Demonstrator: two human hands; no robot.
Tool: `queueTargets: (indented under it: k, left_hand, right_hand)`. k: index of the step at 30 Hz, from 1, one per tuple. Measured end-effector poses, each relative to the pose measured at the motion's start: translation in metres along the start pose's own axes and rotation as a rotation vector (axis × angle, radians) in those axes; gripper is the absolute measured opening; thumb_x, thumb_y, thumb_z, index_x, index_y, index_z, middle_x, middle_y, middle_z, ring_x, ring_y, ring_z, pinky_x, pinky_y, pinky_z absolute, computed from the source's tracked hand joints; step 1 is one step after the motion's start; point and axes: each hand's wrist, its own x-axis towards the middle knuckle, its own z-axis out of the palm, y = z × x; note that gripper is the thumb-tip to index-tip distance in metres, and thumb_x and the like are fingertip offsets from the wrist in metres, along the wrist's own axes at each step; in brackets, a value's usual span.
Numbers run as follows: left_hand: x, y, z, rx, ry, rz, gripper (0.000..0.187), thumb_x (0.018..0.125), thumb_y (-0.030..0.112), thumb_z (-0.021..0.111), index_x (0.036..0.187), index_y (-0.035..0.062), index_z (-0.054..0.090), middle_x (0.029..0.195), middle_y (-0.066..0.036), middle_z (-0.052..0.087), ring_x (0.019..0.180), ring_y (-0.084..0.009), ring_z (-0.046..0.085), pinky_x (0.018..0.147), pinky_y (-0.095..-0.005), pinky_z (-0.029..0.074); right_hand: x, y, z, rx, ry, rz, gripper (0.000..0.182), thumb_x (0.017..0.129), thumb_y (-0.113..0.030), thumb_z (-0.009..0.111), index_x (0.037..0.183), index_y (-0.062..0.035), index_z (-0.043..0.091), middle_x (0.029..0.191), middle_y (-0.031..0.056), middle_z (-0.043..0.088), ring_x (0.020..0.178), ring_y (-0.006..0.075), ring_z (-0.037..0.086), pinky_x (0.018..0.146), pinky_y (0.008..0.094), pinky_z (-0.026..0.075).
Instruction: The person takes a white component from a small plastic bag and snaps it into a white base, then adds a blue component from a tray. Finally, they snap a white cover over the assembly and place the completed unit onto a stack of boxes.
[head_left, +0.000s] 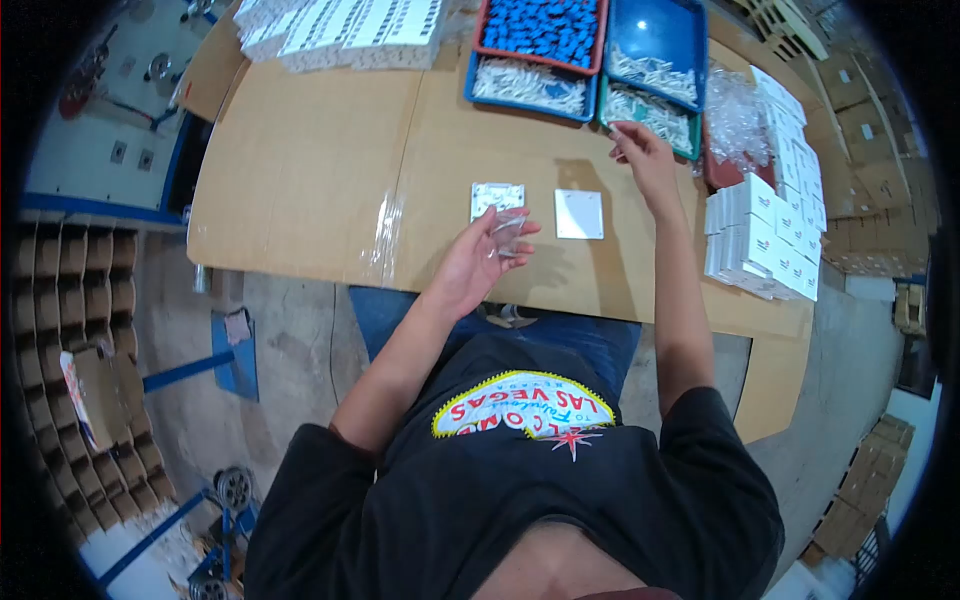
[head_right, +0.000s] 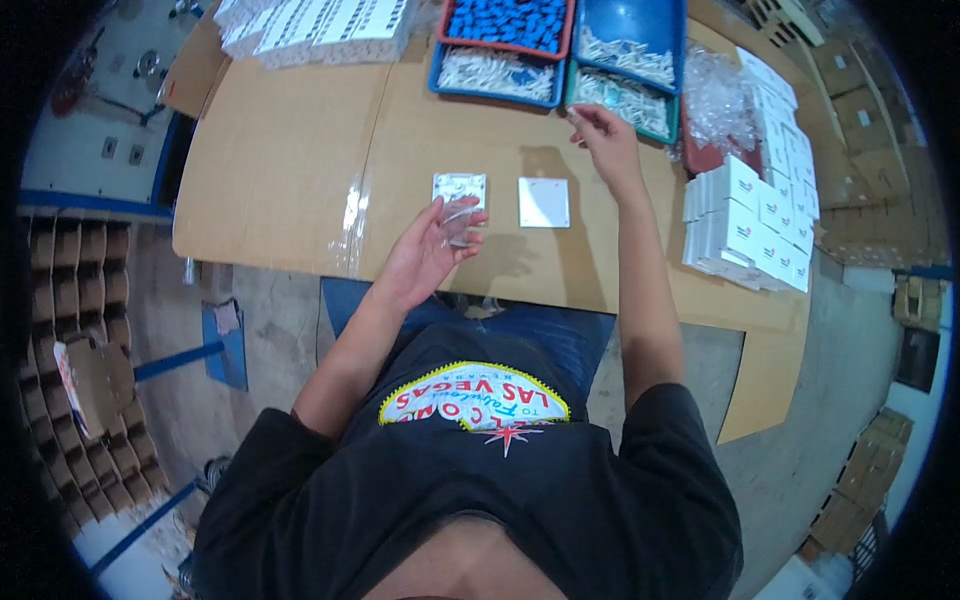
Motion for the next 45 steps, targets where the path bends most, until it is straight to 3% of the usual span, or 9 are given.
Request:
queueTargets:
  k: [3, 7, 19, 21, 25, 27, 36, 43, 45]
  left_hand:
    - [0.001, 0.0, 0.0, -0.01, 0.02, 0.022, 0.053, 0.109, 0.046, 0.042, 0.14, 0.005, 0.054, 0.126, -0.01, 0.066, 0.1, -0.0169, 0.065, 0.094, -0.034, 0.051]
    - [-0.001, 0.004, 0.006, 0.019, 0.045, 0.005, 0.053, 0.109, 0.046, 0.042, 0.141, 0.005, 0.055, 0.126, -0.009, 0.067, 0.101, -0.0166, 0.066, 0.093, -0.0338, 0.052]
    - [-0.013, 0.006, 0.01, -0.022, 0.049, 0.066, 0.053, 0.109, 0.047, 0.043, 0.138, 0.0054, 0.057, 0.126, -0.009, 0.067, 0.103, -0.0175, 0.065, 0.094, -0.0359, 0.052]
    - [-0.014, 0.007, 0.008, -0.031, 0.032, 0.075, 0.053, 0.109, 0.047, 0.043, 0.138, 0.0055, 0.057, 0.125, -0.009, 0.067, 0.103, -0.0174, 0.064, 0.093, -0.0359, 0.052]
    - [-0.018, 0.008, 0.01, -0.021, 0.04, 0.07, 0.052, 0.108, 0.047, 0.043, 0.137, 0.0057, 0.057, 0.125, -0.01, 0.067, 0.103, -0.0178, 0.064, 0.093, -0.036, 0.052]
    - [-0.018, 0.007, 0.009, -0.018, 0.034, 0.069, 0.052, 0.108, 0.047, 0.044, 0.136, 0.0057, 0.057, 0.125, -0.01, 0.067, 0.104, -0.0179, 0.064, 0.093, -0.036, 0.052]
    - [-0.021, 0.004, 0.008, 0.034, 0.052, 0.101, 0.048, 0.108, 0.043, 0.047, 0.133, 0.0038, 0.058, 0.123, -0.011, 0.068, 0.103, -0.0185, 0.066, 0.09, -0.0339, 0.054]
    - [-0.023, 0.005, 0.012, 0.054, 0.082, 0.116, 0.045, 0.108, 0.04, 0.048, 0.13, 0.0019, 0.06, 0.121, -0.012, 0.069, 0.102, -0.0195, 0.068, 0.087, -0.0323, 0.055]
    - [-0.023, 0.005, 0.013, 0.054, 0.081, 0.12, 0.046, 0.108, 0.04, 0.048, 0.13, 0.0016, 0.06, 0.121, -0.012, 0.069, 0.101, -0.0195, 0.068, 0.087, -0.0321, 0.055]
  right_hand:
    - [-0.05, -0.012, 0.026, 0.103, -0.235, 0.053, 0.023, 0.096, -0.011, 0.071, 0.117, -0.0014, 0.07, 0.09, 0.0017, 0.069, 0.078, 0.0065, 0.061, 0.069, 0.0228, 0.049]
    - [-0.084, -0.049, 0.055, 0.296, -0.242, 0.101, 0.021, 0.093, -0.007, 0.073, 0.114, -0.0016, 0.071, 0.086, 0.0008, 0.068, 0.074, 0.0061, 0.059, 0.066, 0.0217, 0.047]
    - [-0.081, -0.068, 0.078, 0.051, -0.477, -0.073, 0.013, 0.095, -0.006, 0.071, 0.105, 0.0002, 0.073, 0.089, 0.0001, 0.07, 0.077, 0.0052, 0.06, 0.066, 0.0203, 0.046]
    - [-0.079, -0.074, 0.078, -0.079, -0.504, -0.193, 0.015, 0.094, -0.006, 0.071, 0.108, 0.0002, 0.073, 0.091, 0.0003, 0.07, 0.077, 0.0038, 0.058, 0.066, 0.0197, 0.045]
    - [-0.079, -0.089, 0.08, -0.153, -0.502, -0.155, 0.015, 0.092, -0.006, 0.072, 0.106, -0.0013, 0.073, 0.09, -0.0009, 0.069, 0.074, 0.0025, 0.055, 0.065, 0.0192, 0.043]
    - [-0.075, -0.086, 0.081, -0.139, -0.494, -0.138, 0.016, 0.09, -0.013, 0.077, 0.101, -0.0024, 0.073, 0.075, -0.0028, 0.061, 0.066, 0.0028, 0.048, 0.057, 0.0222, 0.038]
    - [-0.073, -0.101, 0.082, -0.227, -0.662, -0.202, 0.015, 0.087, -0.011, 0.076, 0.099, -0.0022, 0.072, 0.069, -0.001, 0.059, 0.06, 0.0063, 0.046, 0.053, 0.0258, 0.037]
    - [-0.071, -0.112, 0.085, -0.307, -0.775, -0.165, 0.015, 0.088, -0.009, 0.07, 0.101, -0.0019, 0.073, 0.066, 0.0017, 0.059, 0.059, 0.0077, 0.046, 0.053, 0.0272, 0.038]
    - [-0.07, -0.113, 0.086, -0.388, -0.814, -0.133, 0.015, 0.088, -0.008, 0.068, 0.101, -0.002, 0.073, 0.071, 0.0039, 0.061, 0.064, 0.0116, 0.053, 0.058, 0.0289, 0.043]
